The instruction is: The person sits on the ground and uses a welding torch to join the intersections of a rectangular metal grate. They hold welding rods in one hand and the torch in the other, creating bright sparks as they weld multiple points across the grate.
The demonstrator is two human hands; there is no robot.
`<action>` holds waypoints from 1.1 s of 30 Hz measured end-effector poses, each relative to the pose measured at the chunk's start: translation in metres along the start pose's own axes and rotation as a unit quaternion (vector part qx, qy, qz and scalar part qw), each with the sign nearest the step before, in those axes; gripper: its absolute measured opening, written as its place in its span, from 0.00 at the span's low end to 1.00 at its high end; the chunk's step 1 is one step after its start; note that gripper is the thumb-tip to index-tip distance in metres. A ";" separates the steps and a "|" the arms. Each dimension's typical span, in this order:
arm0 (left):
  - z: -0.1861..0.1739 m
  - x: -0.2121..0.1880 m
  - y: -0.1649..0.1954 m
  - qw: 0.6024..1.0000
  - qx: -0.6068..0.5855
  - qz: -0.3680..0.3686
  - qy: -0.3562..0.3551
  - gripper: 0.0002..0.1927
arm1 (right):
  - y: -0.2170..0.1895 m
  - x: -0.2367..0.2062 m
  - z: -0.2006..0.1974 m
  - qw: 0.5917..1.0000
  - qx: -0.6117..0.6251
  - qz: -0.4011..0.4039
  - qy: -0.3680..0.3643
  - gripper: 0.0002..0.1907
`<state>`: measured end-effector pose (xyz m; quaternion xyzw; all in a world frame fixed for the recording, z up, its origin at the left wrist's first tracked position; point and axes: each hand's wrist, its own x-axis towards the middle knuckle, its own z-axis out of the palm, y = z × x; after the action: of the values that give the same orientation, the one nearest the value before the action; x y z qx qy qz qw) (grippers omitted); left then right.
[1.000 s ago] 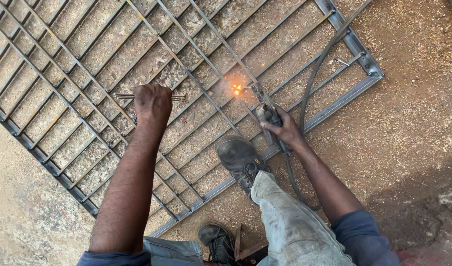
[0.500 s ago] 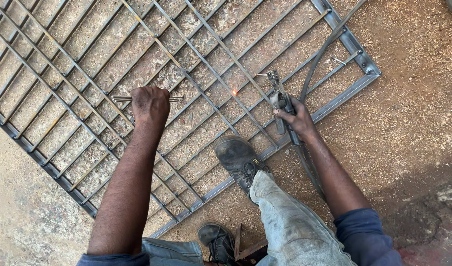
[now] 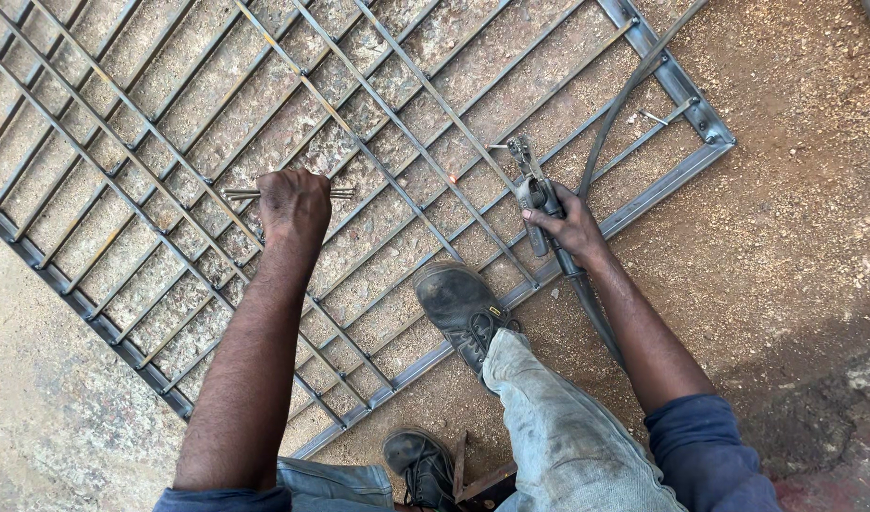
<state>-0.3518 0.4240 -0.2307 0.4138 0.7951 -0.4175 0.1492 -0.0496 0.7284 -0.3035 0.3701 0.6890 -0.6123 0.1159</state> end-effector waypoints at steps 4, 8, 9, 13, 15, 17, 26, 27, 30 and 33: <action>-0.005 0.000 -0.003 1.000 0.018 0.004 -0.013 0.09 | -0.002 0.000 0.000 1.000 -0.020 0.023 -0.001 0.35; -0.007 0.001 -0.004 0.999 -0.004 0.002 -0.036 0.12 | -0.006 -0.001 -0.001 0.999 -0.013 0.052 -0.007 0.37; -0.006 0.001 -0.004 0.999 -0.017 -0.002 -0.036 0.13 | -0.007 -0.001 -0.001 0.998 -0.006 0.056 -0.008 0.37; 0.009 0.003 -0.002 0.998 0.053 0.031 -0.001 0.02 | -0.008 -0.003 -0.002 0.999 -0.007 0.044 -0.008 0.34; 0.016 0.006 -0.001 0.995 0.090 0.048 0.003 0.05 | -0.008 -0.002 -0.001 0.999 0.003 0.033 -0.007 0.33; 0.019 0.015 -0.003 0.996 0.088 -0.001 0.029 0.02 | -0.008 -0.001 -0.001 0.999 -0.010 0.047 -0.006 0.33; -0.006 0.002 -0.002 1.000 -0.009 0.007 -0.021 0.08 | -0.009 -0.002 -0.002 0.999 -0.005 0.031 -0.010 0.36; -0.009 0.000 -0.003 1.000 -0.008 0.005 -0.020 0.09 | -0.010 -0.003 -0.002 0.999 -0.006 0.031 -0.011 0.36; -0.012 0.000 -0.004 1.000 -0.007 0.002 -0.023 0.08 | -0.012 -0.003 -0.003 0.998 -0.005 0.057 -0.014 0.38; -0.010 -0.001 -0.003 1.000 -0.010 -0.002 -0.017 0.08 | -0.012 -0.002 -0.004 0.998 -0.014 0.062 -0.016 0.40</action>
<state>-0.3521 0.4306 -0.2221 0.4038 0.7973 -0.4166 0.1664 -0.0548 0.7317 -0.2918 0.4004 0.6715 -0.6000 0.1697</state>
